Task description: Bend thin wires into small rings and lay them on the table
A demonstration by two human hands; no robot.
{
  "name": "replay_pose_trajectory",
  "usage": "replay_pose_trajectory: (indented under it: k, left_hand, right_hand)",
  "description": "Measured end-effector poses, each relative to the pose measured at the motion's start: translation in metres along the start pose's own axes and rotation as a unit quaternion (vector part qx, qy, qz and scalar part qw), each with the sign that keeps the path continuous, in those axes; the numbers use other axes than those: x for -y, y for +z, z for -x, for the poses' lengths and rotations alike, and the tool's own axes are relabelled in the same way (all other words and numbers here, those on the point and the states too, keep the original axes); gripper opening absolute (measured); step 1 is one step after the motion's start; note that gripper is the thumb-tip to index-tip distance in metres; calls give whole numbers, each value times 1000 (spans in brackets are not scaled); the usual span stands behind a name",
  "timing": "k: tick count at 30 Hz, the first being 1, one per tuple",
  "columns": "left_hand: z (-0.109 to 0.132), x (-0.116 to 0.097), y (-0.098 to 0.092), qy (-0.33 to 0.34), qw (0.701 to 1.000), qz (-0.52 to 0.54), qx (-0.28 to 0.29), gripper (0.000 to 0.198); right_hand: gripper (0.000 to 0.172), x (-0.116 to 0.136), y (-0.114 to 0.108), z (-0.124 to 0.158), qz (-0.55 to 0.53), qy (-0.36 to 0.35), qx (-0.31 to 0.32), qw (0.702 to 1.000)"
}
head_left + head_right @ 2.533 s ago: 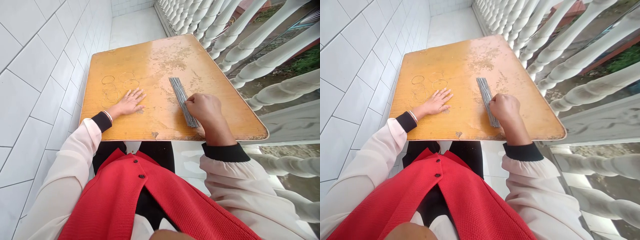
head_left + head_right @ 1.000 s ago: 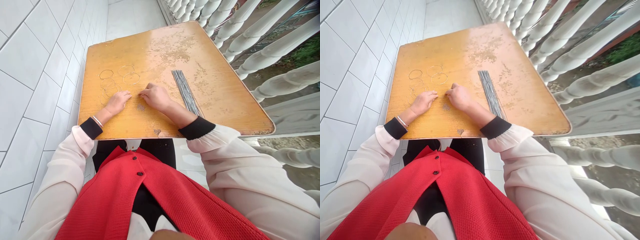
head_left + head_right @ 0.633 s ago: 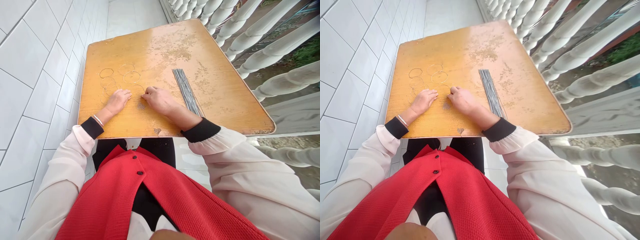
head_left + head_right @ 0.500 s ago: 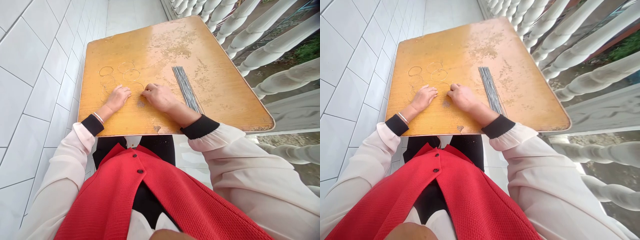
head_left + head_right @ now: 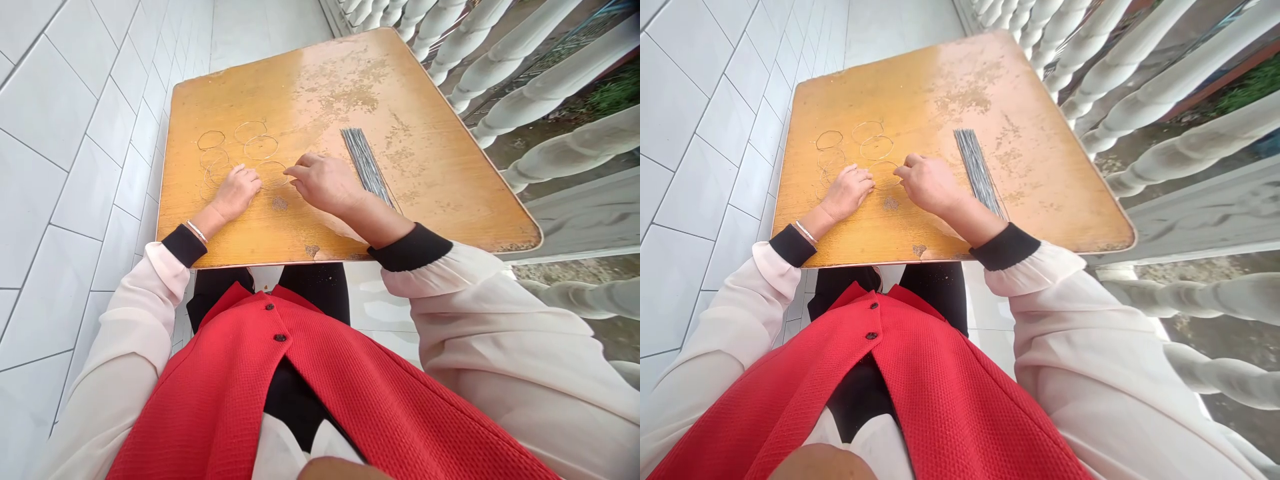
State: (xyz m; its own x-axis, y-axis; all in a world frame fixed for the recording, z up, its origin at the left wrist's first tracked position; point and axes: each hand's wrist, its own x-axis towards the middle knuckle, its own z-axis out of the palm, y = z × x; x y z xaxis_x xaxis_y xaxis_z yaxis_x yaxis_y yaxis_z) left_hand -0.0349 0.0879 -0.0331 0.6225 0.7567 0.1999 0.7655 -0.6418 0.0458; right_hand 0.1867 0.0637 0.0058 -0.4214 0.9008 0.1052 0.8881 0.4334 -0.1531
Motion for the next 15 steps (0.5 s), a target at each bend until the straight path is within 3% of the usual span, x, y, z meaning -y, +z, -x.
replay_pose_trajectory:
  k: [2, 4, 7, 9, 11, 13, 15]
  left_hand:
    - [3, 1, -5, -10, 1000, 7, -19, 29]
    - [10, 3, -13, -28, 999, 19, -36, 28]
    - [25, 7, -28, -62, 996, 44, -49, 26]
    - [36, 9, -35, -93, 992, 61, -52, 25]
    - [46, 11, -39, -118, 988, 80, -57, 25]
    - [54, 11, -39, -132, 984, 99, -70, 25]
    - [60, 12, -38, -137, 980, 116, -81, 24]
  right_hand:
    - [36, -2, -10, 2, 2, 51, 15, 999]
    - [38, -11, -21, 7, 17, 146, 30, 989]
    - [54, -36, -32, 17, 58, 280, 41, 957]
    - [59, -53, -33, 22, 69, 308, 82, 945]
    - [49, -66, -28, 23, 67, 313, 112, 941]
    - [37, -72, -24, 21, 70, 319, 114, 938]
    - [37, -73, -22, 19, 75, 328, 108, 936]
